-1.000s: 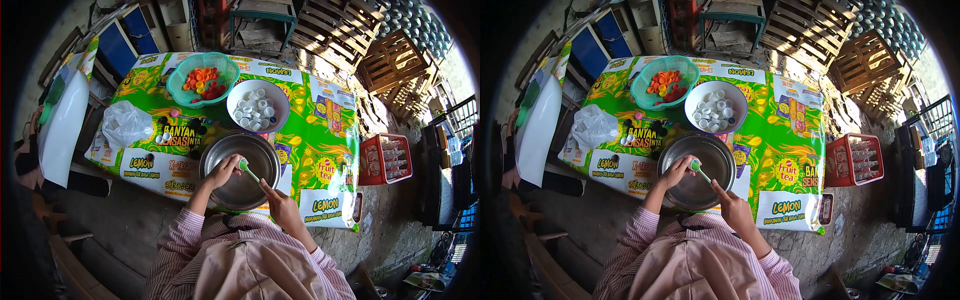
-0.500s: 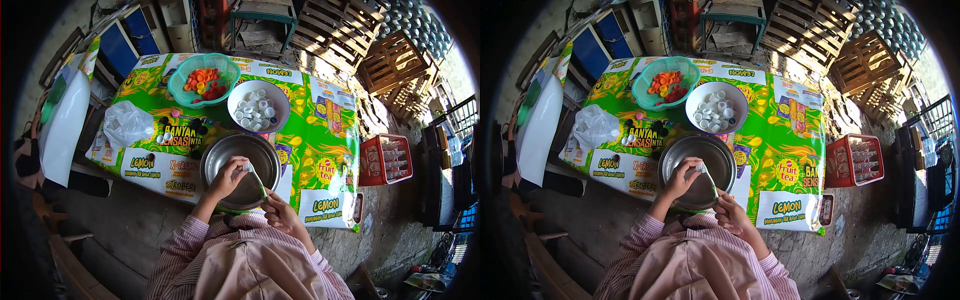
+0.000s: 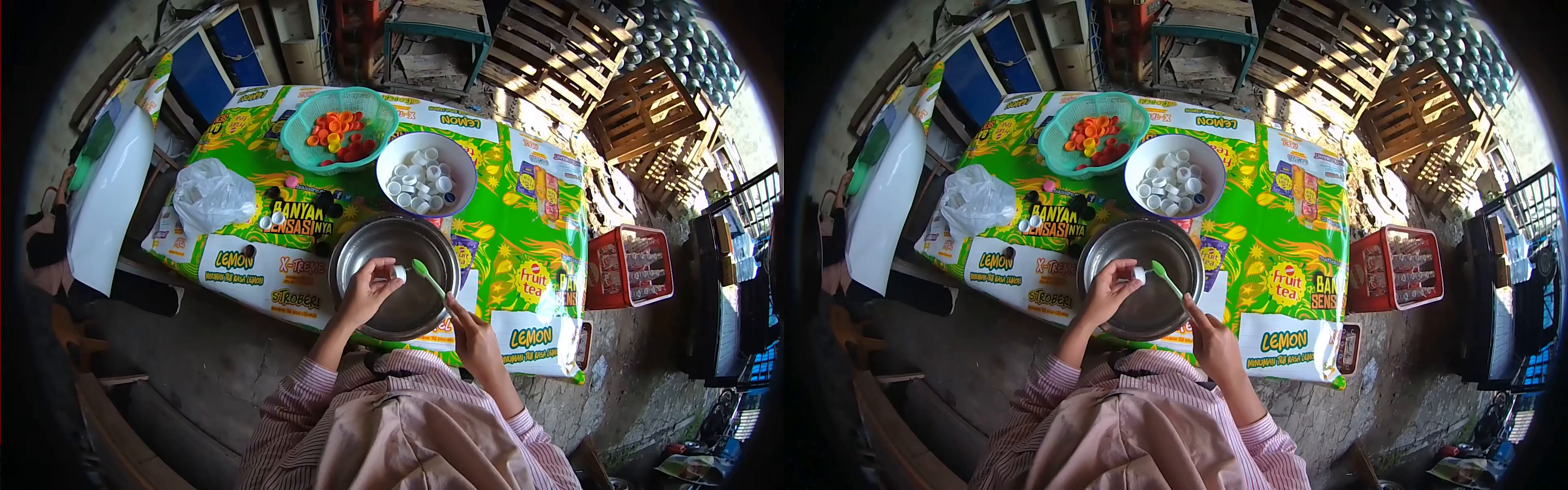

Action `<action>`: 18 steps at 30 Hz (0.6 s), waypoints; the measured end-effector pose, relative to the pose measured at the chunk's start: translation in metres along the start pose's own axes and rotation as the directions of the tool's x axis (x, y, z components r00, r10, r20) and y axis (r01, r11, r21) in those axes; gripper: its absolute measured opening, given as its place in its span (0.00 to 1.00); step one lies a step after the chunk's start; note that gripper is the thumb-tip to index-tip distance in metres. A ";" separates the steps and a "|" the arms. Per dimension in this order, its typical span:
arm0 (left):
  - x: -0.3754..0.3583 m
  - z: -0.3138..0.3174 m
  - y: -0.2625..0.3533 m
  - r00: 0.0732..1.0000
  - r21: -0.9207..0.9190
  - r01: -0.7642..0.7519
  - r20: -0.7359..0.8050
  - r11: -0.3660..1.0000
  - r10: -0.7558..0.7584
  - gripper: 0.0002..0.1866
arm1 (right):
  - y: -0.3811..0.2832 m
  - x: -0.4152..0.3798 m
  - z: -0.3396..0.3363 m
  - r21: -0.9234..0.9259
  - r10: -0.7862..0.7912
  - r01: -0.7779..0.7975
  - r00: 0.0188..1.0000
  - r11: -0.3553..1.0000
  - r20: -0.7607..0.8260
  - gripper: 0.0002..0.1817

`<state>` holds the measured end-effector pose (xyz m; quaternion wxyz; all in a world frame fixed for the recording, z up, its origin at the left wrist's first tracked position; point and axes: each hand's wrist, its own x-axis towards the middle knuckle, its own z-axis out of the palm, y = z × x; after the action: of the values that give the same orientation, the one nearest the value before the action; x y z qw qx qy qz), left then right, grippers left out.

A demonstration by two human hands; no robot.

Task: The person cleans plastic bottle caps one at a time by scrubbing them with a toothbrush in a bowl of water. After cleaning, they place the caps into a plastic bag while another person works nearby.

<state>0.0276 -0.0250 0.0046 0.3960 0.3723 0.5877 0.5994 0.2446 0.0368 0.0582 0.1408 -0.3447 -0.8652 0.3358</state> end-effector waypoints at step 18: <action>-0.011 0.001 0.003 0.995 0.141 -0.100 -0.015 0.985 0.103 0.40 | -0.005 0.001 0.020 0.096 -0.015 0.023 0.996 0.995 -0.083 0.27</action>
<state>0.0331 -0.0343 0.0075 0.3313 0.4218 0.6129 0.5803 0.2313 0.0250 0.0467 0.1962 -0.3426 -0.8446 0.3616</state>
